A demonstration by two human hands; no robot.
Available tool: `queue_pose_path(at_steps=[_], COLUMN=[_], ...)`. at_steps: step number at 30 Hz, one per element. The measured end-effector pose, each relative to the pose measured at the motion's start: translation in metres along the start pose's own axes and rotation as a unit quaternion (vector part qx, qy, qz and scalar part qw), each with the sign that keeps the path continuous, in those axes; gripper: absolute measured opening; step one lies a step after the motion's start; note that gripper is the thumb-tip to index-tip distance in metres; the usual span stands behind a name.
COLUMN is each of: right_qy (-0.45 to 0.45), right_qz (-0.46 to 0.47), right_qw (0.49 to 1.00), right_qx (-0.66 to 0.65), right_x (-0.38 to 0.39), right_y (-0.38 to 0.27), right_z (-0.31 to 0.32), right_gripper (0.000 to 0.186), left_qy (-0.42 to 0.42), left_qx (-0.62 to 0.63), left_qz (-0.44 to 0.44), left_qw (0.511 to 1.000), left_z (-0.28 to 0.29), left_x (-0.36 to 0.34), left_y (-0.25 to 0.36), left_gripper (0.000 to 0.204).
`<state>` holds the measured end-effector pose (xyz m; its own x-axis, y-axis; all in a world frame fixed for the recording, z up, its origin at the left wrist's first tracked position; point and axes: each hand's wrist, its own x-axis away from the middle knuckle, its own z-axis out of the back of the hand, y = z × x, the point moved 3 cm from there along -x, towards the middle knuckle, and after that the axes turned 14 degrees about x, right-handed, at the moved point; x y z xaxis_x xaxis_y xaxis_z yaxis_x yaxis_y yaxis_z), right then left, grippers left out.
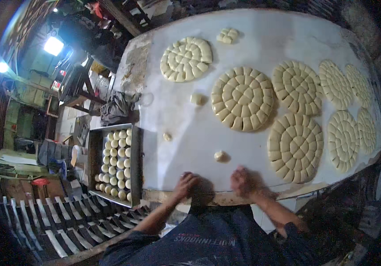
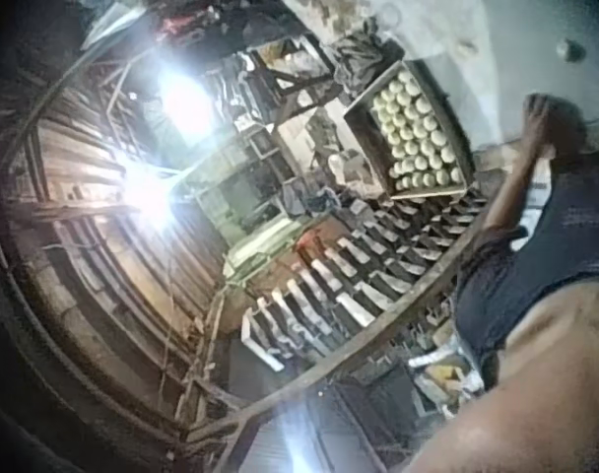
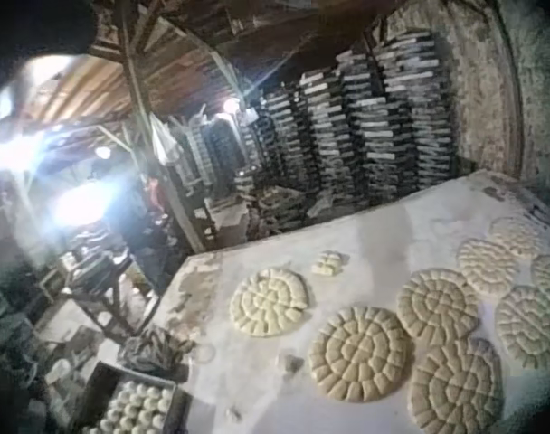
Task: The person takes dough balls from a workbench, rolls them by hand to refine their shape, and places them into rows on a metal baking tray.
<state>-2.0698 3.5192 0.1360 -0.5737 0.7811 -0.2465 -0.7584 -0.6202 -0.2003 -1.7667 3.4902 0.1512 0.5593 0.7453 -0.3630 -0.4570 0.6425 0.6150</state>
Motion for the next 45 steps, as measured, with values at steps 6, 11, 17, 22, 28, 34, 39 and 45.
queue_pose_path(at_steps=[6,11,17,22,28,34,39,45], right_qy=[0.088,0.069,0.070,0.126,-0.040,-0.203,-0.110,-0.058], right_qz=[-0.205,-0.110,-0.151,-0.283,-0.227,-0.376,0.015,0.207], right_qw=[0.974,0.991,0.979,0.950,0.972,0.900,0.963,0.911], right_qx=[0.032,-0.019,0.116,0.041,0.050,-0.087,-0.245,-0.353], right_x=[-0.105,-0.075,-0.104,-0.132,-0.056,-0.126,-0.441,-0.561], right_y=[0.053,0.006,0.062,0.019,0.017,0.055,-0.290,-0.486], right_z=[0.044,0.036,0.067,0.028,0.040,0.043,0.022,-0.086], right_gripper=[0.016,0.016,0.010,0.011,0.021,0.019,0.030,0.029], left_qy=[0.147,0.060,0.116,0.209,-0.019,0.280,0.283,0.297], left_qx=[-0.040,-0.023,-0.074,0.110,0.198,0.073,-0.151,-0.159], left_qz=[0.179,0.133,0.159,0.194,0.213,0.248,0.469,0.415], left_qw=[0.972,0.989,0.978,0.952,0.957,0.925,0.823,0.845], left_z=[0.042,0.003,0.069,0.061,0.090,0.345,0.465,0.468], left_x=[-0.101,-0.062,0.020,-0.072,0.045,0.119,0.271,0.274], left_y=[-0.070,-0.027,-0.098,-0.067,-0.005,-0.081,-0.197,-0.169], left_gripper=[0.016,0.022,0.009,0.018,0.050,0.032,0.041,0.075])
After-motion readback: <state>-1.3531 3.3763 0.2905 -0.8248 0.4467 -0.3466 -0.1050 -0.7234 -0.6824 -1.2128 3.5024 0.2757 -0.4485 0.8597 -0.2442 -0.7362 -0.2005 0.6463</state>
